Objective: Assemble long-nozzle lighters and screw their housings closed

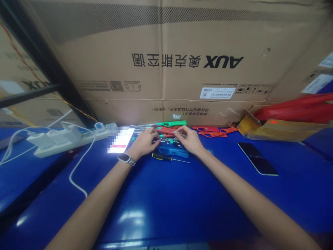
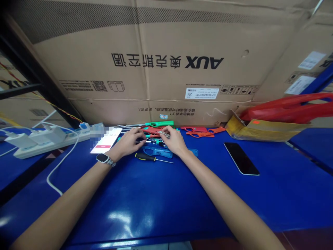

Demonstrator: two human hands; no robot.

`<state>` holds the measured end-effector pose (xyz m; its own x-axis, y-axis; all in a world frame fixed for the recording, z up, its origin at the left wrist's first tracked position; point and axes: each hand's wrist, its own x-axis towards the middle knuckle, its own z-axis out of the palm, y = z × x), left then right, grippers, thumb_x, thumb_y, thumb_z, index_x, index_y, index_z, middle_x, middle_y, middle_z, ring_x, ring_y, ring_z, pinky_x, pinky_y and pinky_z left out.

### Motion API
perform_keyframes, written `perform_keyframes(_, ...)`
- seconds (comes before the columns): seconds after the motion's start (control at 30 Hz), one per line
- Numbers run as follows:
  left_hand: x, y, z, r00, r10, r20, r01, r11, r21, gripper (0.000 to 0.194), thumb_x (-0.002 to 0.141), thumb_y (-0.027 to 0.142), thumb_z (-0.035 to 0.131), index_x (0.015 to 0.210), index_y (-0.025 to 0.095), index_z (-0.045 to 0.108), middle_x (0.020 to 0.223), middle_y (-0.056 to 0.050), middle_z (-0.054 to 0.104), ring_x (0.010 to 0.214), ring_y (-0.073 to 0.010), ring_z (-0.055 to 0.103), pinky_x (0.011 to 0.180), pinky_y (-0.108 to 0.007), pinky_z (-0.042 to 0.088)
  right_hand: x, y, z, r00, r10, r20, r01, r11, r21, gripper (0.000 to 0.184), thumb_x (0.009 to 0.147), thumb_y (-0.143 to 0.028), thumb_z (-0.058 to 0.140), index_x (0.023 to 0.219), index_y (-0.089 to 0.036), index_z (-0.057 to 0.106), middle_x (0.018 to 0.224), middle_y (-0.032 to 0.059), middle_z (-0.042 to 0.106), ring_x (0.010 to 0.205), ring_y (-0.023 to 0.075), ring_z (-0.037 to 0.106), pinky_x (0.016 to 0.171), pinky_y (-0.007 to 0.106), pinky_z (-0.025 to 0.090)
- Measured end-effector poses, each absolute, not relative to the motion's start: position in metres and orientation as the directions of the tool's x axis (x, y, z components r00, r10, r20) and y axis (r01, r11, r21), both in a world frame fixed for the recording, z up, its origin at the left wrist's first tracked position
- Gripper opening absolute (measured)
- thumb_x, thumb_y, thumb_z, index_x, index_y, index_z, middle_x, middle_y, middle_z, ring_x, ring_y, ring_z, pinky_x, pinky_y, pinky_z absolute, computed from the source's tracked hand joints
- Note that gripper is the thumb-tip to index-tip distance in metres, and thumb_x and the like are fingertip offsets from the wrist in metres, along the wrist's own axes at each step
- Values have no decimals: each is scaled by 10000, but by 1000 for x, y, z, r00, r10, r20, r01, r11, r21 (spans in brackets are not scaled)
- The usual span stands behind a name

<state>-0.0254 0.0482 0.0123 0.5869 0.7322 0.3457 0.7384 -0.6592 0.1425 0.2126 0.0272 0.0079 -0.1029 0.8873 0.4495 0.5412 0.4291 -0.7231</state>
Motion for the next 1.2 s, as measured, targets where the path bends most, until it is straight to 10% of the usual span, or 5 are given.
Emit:
perform_keyframes(0.47,-22,74,30,631,758,164,774,-628,-80,236,903,250,572,1077,206,725,1059,-108,576,1013,-260,555,872,-377,453,217,32,21,-289,903,318,887,378,-266,237,857,-111,488,1009,-184,656,1037,97,700,999,255,607,823,361,375)
perform_keyframes(0.97,-7,84,49,769,629,109,630,-720,-289,149,842,178,600,959,168,691,1060,-124,603,1010,-269,543,820,-362,401,217,32,11,-181,905,384,825,353,-441,238,888,-144,497,1056,-178,663,1008,77,722,858,211,635,763,314,421)
perform_keyframes(1.2,-26,60,64,687,668,286,717,-687,-118,125,940,225,496,1016,190,589,939,-70,654,883,-236,601,822,-352,432,223,18,18,-126,874,469,698,414,-584,314,917,-251,478,1164,-214,668,882,42,719,681,184,611,639,286,442)
